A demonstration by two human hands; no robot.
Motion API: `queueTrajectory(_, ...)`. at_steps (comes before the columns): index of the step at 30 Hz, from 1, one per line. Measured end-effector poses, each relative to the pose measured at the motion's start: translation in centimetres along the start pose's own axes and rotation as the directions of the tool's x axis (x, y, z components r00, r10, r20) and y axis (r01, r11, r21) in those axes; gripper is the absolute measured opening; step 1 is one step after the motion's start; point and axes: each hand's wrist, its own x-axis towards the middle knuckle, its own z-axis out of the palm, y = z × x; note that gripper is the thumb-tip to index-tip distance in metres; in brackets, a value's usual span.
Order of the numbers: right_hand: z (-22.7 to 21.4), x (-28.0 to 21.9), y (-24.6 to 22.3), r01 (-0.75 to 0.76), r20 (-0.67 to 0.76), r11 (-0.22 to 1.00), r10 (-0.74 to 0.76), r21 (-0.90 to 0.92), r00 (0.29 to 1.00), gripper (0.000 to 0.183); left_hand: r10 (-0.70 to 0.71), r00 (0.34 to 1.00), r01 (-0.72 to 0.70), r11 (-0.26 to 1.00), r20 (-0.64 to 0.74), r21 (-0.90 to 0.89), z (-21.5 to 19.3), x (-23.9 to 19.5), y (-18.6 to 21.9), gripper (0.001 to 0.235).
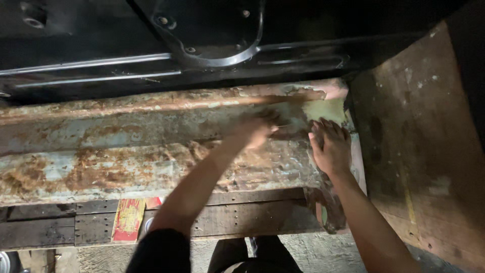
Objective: The person sands a long, rusty metal panel using a sanding block, moving back and forth across the surface to remove rust and old paint. The person works continuously on the same section of the panel throughout the clip.
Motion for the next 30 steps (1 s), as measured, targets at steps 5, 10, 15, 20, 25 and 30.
queueTrajectory(5, -0.1, -0.1, 0.0, -0.004, -0.005, 0.999, 0.004, 0.032, 1.0, 0.045, -0.017, 0.994, 0.009, 0.997, -0.103, -0.081, -0.2, 1.2, 1.4, 0.045)
queueTrajectory(10, -0.2, 0.1, 0.3, -0.008, 0.004, 0.999, 0.008, 0.05, 1.0, 0.043, -0.153, 0.957, 0.146, 0.988, 0.248, 0.046, -1.8, -3.8, -2.9, 0.046)
queueTrajectory(15, 0.1, 0.0, 0.4, 0.008, -0.011, 1.0, -0.008, 0.016, 1.0, 0.045, -0.197, 0.966, 0.239, 0.929, 0.17, -0.282, -2.6, -2.3, -0.8, 0.053)
queueTrajectory(20, 0.2, 0.1, 0.8, 0.021, 0.021, 0.999, -0.02, -0.042, 1.0, 0.044, -0.071, 0.974, 0.112, 0.976, 0.214, -0.186, -2.0, 1.0, 2.4, 0.048)
queueTrajectory(25, -0.1, 0.1, 0.6, -0.003, 0.018, 0.999, 0.002, 0.034, 1.0, 0.042, 0.009, 0.987, 0.021, 0.984, 0.16, -0.179, 0.1, -2.2, -1.0, 0.041)
queueTrajectory(30, -0.4, 0.0, 0.0, -0.006, 0.005, 0.999, 0.005, 0.047, 1.0, 0.041, -0.03, 0.987, 0.043, 0.996, 0.159, -0.079, 2.1, -0.5, -2.9, 0.037)
